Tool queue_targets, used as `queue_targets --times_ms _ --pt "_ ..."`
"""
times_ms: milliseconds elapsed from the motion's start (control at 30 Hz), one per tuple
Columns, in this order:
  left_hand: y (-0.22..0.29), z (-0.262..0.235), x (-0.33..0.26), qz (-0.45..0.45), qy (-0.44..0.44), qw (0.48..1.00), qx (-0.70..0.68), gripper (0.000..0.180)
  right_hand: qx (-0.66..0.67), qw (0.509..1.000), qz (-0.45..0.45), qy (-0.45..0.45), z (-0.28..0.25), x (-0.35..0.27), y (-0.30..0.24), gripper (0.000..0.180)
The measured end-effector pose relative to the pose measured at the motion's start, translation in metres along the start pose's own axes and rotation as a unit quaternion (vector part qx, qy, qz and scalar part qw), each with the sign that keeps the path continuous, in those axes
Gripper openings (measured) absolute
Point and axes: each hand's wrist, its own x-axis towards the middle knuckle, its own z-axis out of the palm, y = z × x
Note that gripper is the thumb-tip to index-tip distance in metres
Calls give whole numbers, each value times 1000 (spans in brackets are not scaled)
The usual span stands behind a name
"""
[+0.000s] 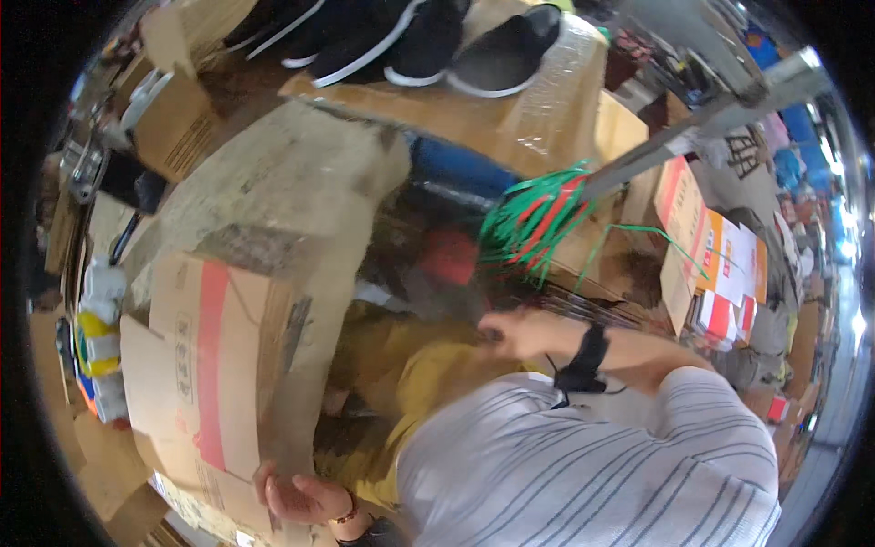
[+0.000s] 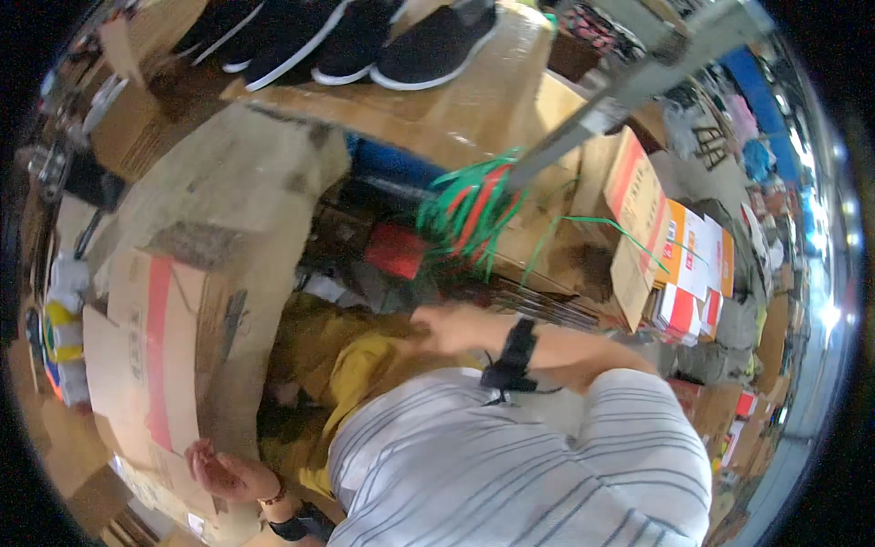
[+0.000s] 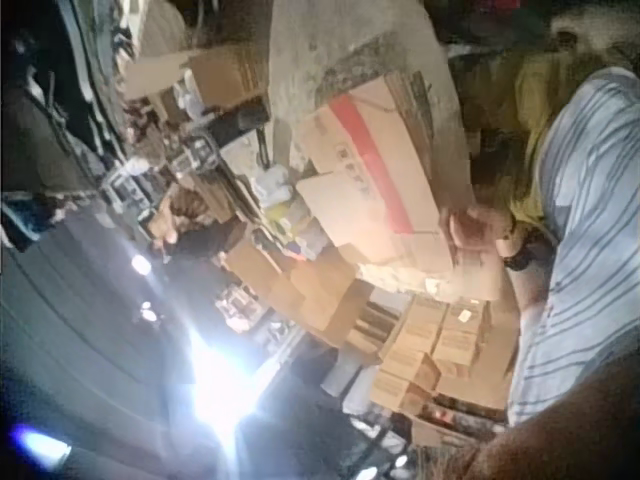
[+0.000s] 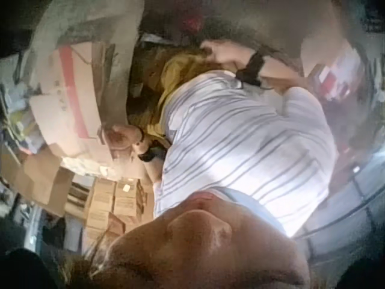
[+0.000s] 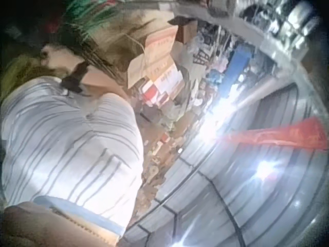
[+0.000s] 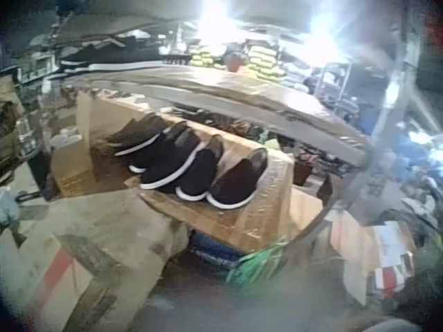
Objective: Packing black shoes into cardboard shoe boxes and applying labels in a manufacturing environment.
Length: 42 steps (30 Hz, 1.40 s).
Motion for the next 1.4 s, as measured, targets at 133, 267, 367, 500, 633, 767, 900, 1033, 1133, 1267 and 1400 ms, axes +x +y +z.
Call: queue_targets --times_ms 133,267,367,500,633,767,900,1033,1133,1267,1400 --pt "26 38 29 126 -145 975 -109 27 1 993 -55 104 55 14 32 52" --pt "34 56 29 27 -185 971 -150 35 56 995 -17 80 28 9 52 40" --pt "38 53 29 18 -227 963 -145 35 91 959 54 262 5 7 99 28" --pt "48 55 25 -7 -213 968 -132 35 177 748 259 584 3 21 202 56" --pt "60 57 26 -73 -252 953 -149 29 190 822 268 466 25 39 265 26" --pt "66 68 26 -144 -307 918 -204 20 131 890 -25 437 46 54 138 12" --pt "94 106 42 -65 -437 865 -237 24 244 910 -75 326 29 28 63 15" --pt "115 146 40 -42 -507 790 -343 31 210 936 -155 239 0 -3 25 18" --pt "124 158 35 -17 -522 787 -328 36 197 913 -156 323 -28 -11 37 19" --pt "102 143 27 -79 -526 785 -318 34 431 884 -132 127 -104 -74 92 19" --pt "78 133 12 -154 -547 753 -331 32 -77 936 34 342 -169 -201 279 18"
